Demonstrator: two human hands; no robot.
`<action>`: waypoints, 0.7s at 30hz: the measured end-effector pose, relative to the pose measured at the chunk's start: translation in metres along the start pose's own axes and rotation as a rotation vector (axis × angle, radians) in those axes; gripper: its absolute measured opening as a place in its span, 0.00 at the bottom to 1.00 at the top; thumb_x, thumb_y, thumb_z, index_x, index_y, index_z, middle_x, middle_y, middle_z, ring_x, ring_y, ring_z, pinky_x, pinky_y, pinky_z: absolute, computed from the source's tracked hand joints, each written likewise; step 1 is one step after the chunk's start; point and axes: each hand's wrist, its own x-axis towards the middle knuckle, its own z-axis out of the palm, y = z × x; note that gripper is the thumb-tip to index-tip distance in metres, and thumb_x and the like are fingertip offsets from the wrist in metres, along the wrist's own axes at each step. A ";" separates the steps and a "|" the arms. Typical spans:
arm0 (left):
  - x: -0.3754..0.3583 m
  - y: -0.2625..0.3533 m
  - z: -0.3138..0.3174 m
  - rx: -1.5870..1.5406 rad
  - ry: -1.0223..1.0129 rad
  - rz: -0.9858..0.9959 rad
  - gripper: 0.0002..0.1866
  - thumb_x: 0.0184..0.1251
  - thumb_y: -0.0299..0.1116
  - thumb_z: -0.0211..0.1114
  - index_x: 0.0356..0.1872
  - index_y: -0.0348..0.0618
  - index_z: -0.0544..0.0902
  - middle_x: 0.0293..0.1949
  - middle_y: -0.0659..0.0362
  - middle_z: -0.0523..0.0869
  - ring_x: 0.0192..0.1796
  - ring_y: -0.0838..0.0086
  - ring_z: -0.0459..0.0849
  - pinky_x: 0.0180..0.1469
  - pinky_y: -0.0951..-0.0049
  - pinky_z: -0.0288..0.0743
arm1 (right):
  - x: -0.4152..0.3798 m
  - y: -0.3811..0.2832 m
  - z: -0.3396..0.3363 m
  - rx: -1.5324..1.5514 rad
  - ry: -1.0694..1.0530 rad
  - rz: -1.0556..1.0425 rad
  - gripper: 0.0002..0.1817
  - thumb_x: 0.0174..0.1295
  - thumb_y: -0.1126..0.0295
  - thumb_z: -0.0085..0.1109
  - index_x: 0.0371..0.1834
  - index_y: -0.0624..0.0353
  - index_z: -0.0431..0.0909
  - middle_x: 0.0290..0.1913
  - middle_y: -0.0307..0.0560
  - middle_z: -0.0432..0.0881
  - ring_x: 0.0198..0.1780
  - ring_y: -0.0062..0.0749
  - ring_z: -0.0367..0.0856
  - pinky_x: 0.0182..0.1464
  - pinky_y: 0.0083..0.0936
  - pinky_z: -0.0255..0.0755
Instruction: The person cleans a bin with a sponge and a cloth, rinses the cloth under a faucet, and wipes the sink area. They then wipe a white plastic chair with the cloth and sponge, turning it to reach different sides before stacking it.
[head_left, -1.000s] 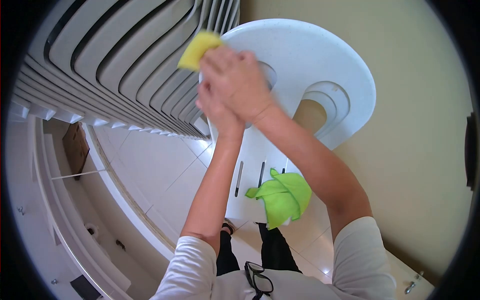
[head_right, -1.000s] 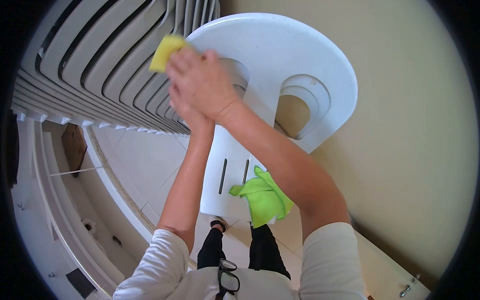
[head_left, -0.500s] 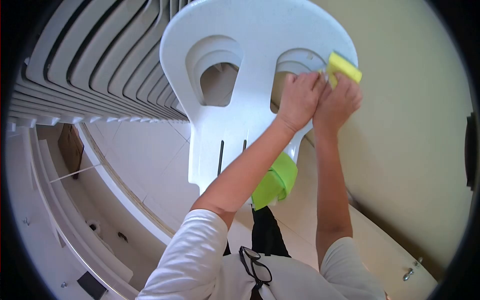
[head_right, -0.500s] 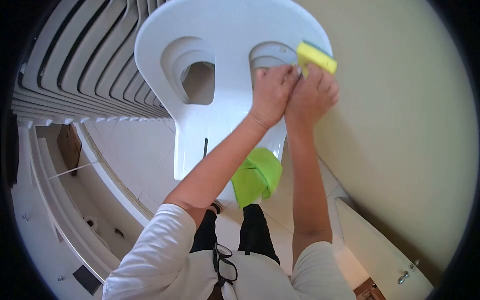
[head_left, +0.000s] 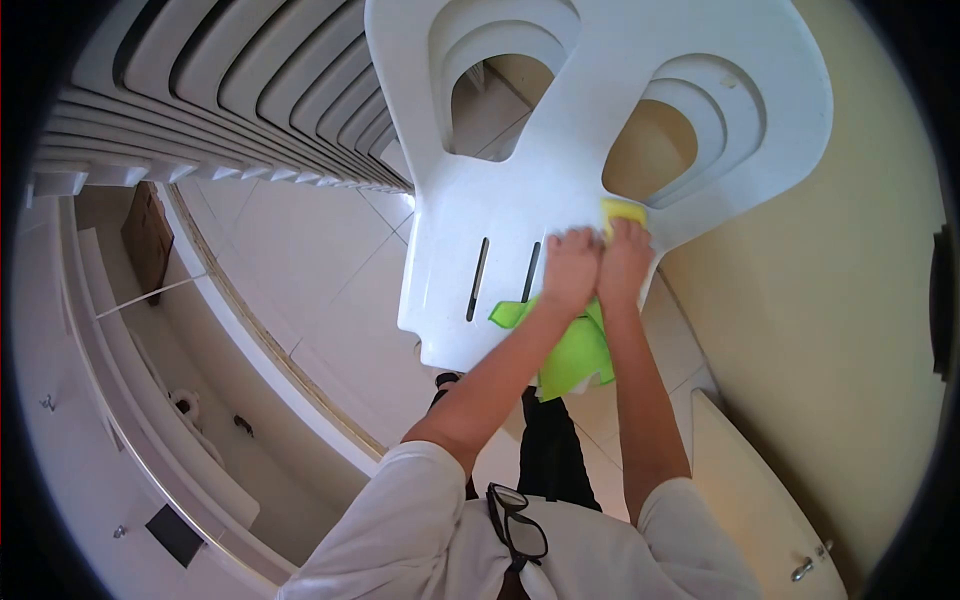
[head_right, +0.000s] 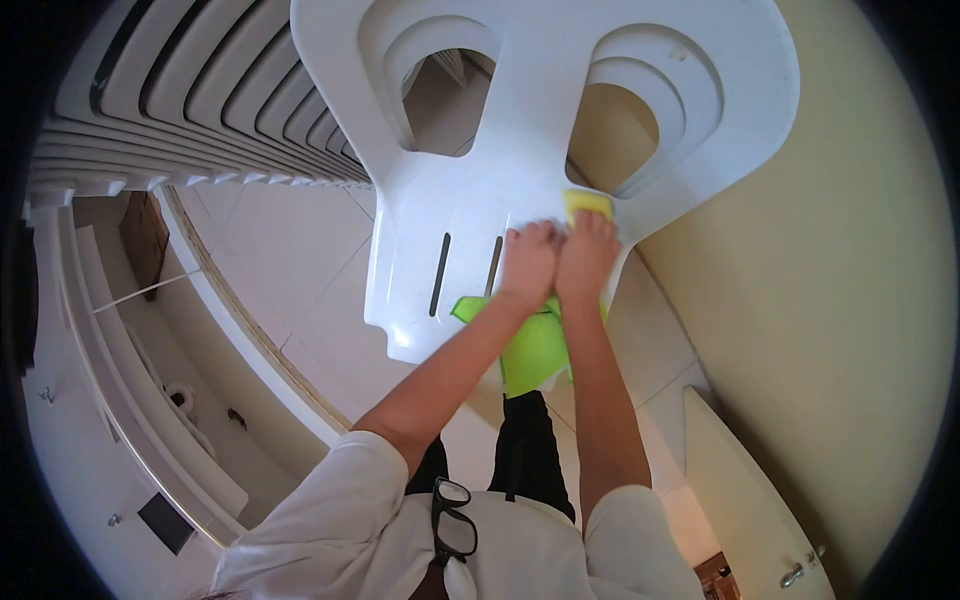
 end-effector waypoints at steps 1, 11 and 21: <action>0.003 -0.015 -0.008 0.073 -0.002 -0.061 0.08 0.53 0.30 0.56 0.35 0.47 0.80 0.38 0.60 0.77 0.45 0.68 0.74 0.46 0.59 0.63 | 0.009 -0.014 0.013 0.065 -0.006 -0.054 0.14 0.53 0.70 0.53 0.44 0.58 0.74 0.45 0.49 0.75 0.51 0.45 0.72 0.49 0.41 0.64; -0.077 -0.130 -0.099 0.149 0.157 -0.382 0.19 0.51 0.30 0.63 0.47 0.45 0.81 0.40 0.58 0.79 0.44 0.65 0.76 0.44 0.59 0.63 | 0.012 -0.146 0.044 0.363 -0.167 -0.513 0.14 0.54 0.74 0.48 0.45 0.57 0.73 0.44 0.48 0.75 0.50 0.41 0.72 0.49 0.39 0.64; -0.106 -0.117 -0.089 -0.041 0.249 -0.413 0.23 0.51 0.23 0.63 0.52 0.42 0.79 0.41 0.56 0.78 0.42 0.63 0.75 0.46 0.62 0.63 | 0.044 -0.165 0.061 0.368 -0.008 -0.373 0.14 0.54 0.76 0.45 0.44 0.60 0.73 0.43 0.51 0.74 0.49 0.45 0.70 0.51 0.38 0.64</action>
